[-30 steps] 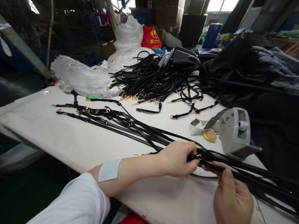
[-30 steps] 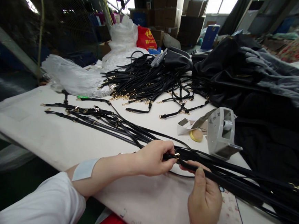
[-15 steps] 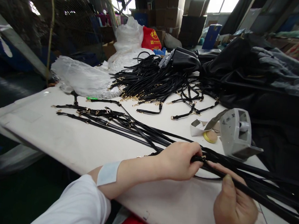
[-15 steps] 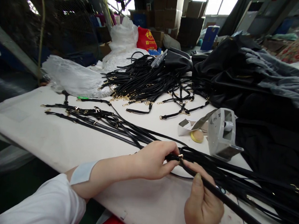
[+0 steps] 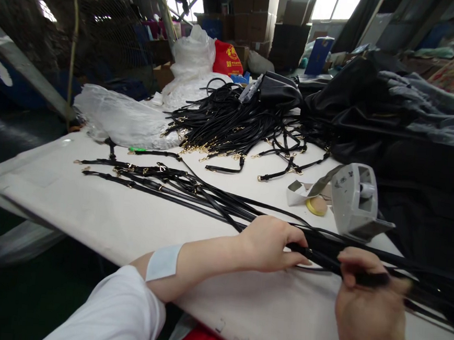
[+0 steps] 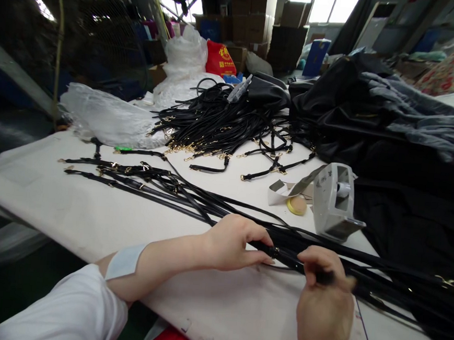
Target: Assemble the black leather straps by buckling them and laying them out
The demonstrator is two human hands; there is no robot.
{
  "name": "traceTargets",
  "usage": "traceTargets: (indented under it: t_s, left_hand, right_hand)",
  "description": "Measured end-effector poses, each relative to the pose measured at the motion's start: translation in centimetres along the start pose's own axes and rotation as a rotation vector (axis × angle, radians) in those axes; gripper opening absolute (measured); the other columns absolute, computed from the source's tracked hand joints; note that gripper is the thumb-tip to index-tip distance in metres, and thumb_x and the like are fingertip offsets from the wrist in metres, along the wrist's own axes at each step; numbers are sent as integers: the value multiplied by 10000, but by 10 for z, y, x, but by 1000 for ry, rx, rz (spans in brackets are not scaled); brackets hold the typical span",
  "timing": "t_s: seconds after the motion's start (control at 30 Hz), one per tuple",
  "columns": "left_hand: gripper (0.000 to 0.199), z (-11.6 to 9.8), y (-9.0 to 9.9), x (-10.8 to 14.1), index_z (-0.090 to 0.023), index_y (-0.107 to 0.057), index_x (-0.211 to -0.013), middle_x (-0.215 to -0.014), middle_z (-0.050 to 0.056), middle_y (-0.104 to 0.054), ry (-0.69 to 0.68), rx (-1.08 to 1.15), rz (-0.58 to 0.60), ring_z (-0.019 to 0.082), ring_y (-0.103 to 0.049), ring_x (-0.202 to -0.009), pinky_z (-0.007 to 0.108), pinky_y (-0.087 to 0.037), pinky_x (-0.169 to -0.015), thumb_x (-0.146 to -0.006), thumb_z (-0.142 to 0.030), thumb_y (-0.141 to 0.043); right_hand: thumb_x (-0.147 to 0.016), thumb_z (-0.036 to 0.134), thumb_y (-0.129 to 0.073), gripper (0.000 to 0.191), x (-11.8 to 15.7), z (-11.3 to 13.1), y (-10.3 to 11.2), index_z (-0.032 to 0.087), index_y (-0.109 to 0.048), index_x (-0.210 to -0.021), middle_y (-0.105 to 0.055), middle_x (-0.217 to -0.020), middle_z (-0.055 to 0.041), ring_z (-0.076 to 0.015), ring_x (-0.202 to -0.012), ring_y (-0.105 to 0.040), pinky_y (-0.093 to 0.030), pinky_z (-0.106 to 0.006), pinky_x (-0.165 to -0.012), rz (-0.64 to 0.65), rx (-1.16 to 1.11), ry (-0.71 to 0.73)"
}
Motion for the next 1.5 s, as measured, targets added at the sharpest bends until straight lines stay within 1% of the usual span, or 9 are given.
traceTargets:
  t_s: [0.1,0.2,0.33,0.5,0.8,1.03,1.2,1.3,1.5]
  left_hand:
    - [268,-9,5,2,-207,-715,-1026,-965,15,-760,-87,23,-69,159,-686,-862,227,-467,-741,-888,-422,-635]
    - [303,-14,7,4,-193,-706,-1037,-948,25,-762,-123,-4,-109,161,-687,-832,237,-463,-722,-900,-448,-617]
    - [335,-14,6,4,-183,-709,-1017,-906,31,-759,-121,-5,-111,166,-684,-802,237,-460,-696,-889,-482,-627]
    - [330,-22,0,3,-176,-702,-1032,-906,36,-756,-190,31,-75,156,-687,-809,222,-462,-695,-895,-468,-631]
    - [357,-21,-8,2,-169,-683,-1005,-946,50,-753,-263,45,-78,166,-696,-842,228,-475,-717,-895,-502,-617]
    - [359,-17,-21,-1,-167,-682,-974,-925,45,-755,-225,58,-46,180,-703,-828,233,-474,-684,-857,-506,-663]
    - [382,-8,-4,-2,-174,-718,-999,-877,38,-758,-164,121,-138,151,-687,-758,217,-455,-635,-848,-521,-667]
    - [342,-5,6,-3,-170,-728,-976,-858,19,-759,-134,208,-176,119,-668,-712,194,-452,-628,-820,-474,-718]
    - [374,-10,1,-1,-150,-715,-952,-834,33,-751,-163,151,-152,132,-667,-714,210,-451,-619,-812,-497,-718]
  right_hand:
    - [-902,455,-589,315,3,0,-6,197,-618,-723,-622,-985,-73,-215,-871,-573,-436,-328,-721,48,38,-1]
    - [-915,396,-588,270,4,-3,-15,194,-638,-743,-631,-1138,-78,-238,-1027,-581,-438,-359,-843,117,83,15]
    - [-929,374,-575,242,4,-1,-24,207,-664,-778,-621,-1181,-65,-237,-1110,-572,-420,-367,-929,215,129,60]
    - [-946,351,-560,232,11,5,-29,223,-685,-799,-633,-1199,-54,-227,-1109,-585,-434,-350,-918,270,130,107]
    - [-944,323,-581,177,12,-4,-26,233,-686,-833,-620,-1222,-38,-207,-1117,-584,-456,-305,-916,265,21,53]
    - [-930,366,-580,257,11,-8,-26,208,-698,-766,-654,-1133,-77,-233,-1028,-617,-497,-304,-796,253,55,41]
    - [-920,412,-572,247,7,-17,-30,204,-703,-943,-674,-1118,-104,-265,-1002,-639,-513,-361,-819,274,-90,-89]
    - [-871,376,-658,160,3,-22,-24,218,-678,-875,-661,-1111,-75,-251,-1049,-611,-479,-359,-897,213,-145,-149]
    - [-837,360,-711,143,7,-35,-28,222,-688,-864,-636,-1097,-65,-223,-1041,-585,-460,-326,-891,235,-179,-211]
Point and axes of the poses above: each hand's wrist, its own x-axis away from the middle knuckle, its own y-axis out of the back of the hand, z = x × y, the point moved 9 cm from there along -x, towards the middle knuckle
